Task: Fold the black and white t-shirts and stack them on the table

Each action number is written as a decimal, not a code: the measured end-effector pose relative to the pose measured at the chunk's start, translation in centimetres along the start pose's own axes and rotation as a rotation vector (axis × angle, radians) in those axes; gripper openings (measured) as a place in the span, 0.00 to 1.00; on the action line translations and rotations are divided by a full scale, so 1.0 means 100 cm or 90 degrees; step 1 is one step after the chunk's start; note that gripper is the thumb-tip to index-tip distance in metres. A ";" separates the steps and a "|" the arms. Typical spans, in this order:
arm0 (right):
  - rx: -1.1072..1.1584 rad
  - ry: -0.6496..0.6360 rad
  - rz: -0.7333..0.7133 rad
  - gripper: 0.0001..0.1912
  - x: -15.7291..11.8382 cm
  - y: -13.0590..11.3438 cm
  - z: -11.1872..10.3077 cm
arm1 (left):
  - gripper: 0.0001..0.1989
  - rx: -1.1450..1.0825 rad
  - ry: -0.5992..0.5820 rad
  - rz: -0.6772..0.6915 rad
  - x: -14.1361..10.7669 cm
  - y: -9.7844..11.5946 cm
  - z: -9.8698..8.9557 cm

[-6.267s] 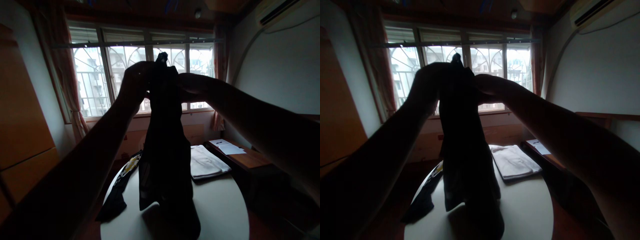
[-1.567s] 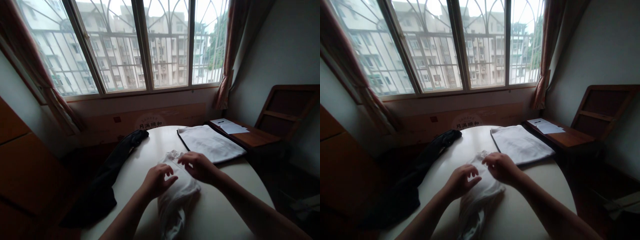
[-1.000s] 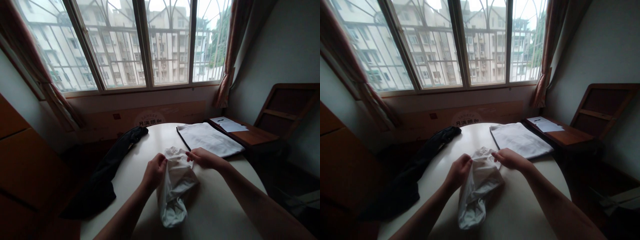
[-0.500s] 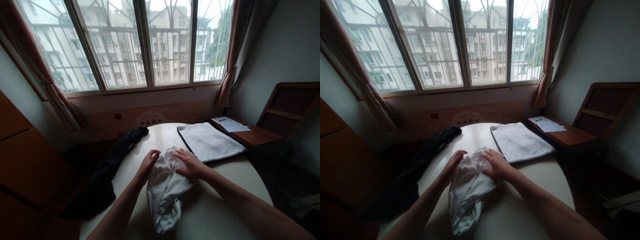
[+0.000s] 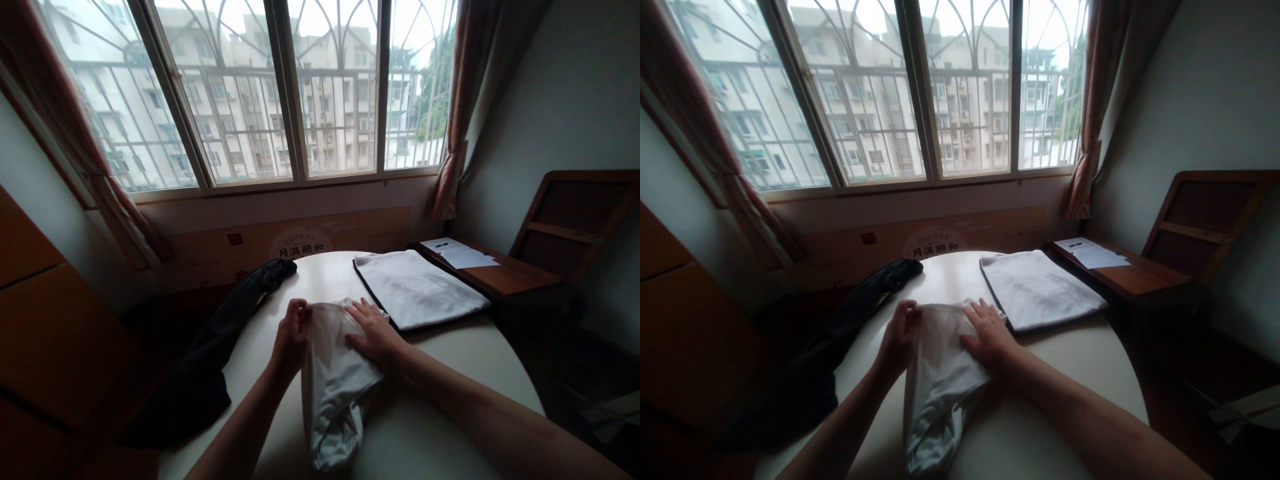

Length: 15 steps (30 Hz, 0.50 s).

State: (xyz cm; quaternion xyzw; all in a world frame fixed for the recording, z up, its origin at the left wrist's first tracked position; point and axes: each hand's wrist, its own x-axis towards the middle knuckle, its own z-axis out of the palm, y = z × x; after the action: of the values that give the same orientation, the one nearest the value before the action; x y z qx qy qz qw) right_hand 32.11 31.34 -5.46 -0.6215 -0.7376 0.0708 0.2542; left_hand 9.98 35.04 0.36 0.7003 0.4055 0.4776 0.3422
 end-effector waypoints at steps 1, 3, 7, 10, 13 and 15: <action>0.007 0.011 -0.017 0.37 0.001 0.001 0.001 | 0.08 -0.090 0.015 -0.007 0.000 0.003 -0.001; 0.024 0.037 -0.060 0.36 0.003 0.003 0.004 | 0.14 -0.256 0.006 -0.038 -0.002 0.010 -0.004; 0.062 0.111 -0.130 0.41 0.005 -0.005 0.008 | 0.22 -0.454 -0.045 -0.097 -0.009 0.025 -0.006; 0.067 0.156 -0.116 0.26 0.004 -0.018 0.004 | 0.23 -0.510 -0.050 -0.109 -0.010 0.037 -0.006; 0.046 0.130 -0.029 0.12 0.006 -0.026 -0.014 | 0.23 -0.524 -0.009 -0.070 0.002 0.059 -0.013; 0.023 0.122 0.043 0.15 0.013 -0.025 -0.038 | 0.21 -0.514 0.026 -0.008 0.018 0.083 -0.026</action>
State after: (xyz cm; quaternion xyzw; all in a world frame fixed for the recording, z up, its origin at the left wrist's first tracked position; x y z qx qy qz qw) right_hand 31.57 31.24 -0.75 -0.6454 -0.6871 0.0330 0.3322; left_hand 9.88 33.30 9.07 0.4972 0.1965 0.6102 0.5846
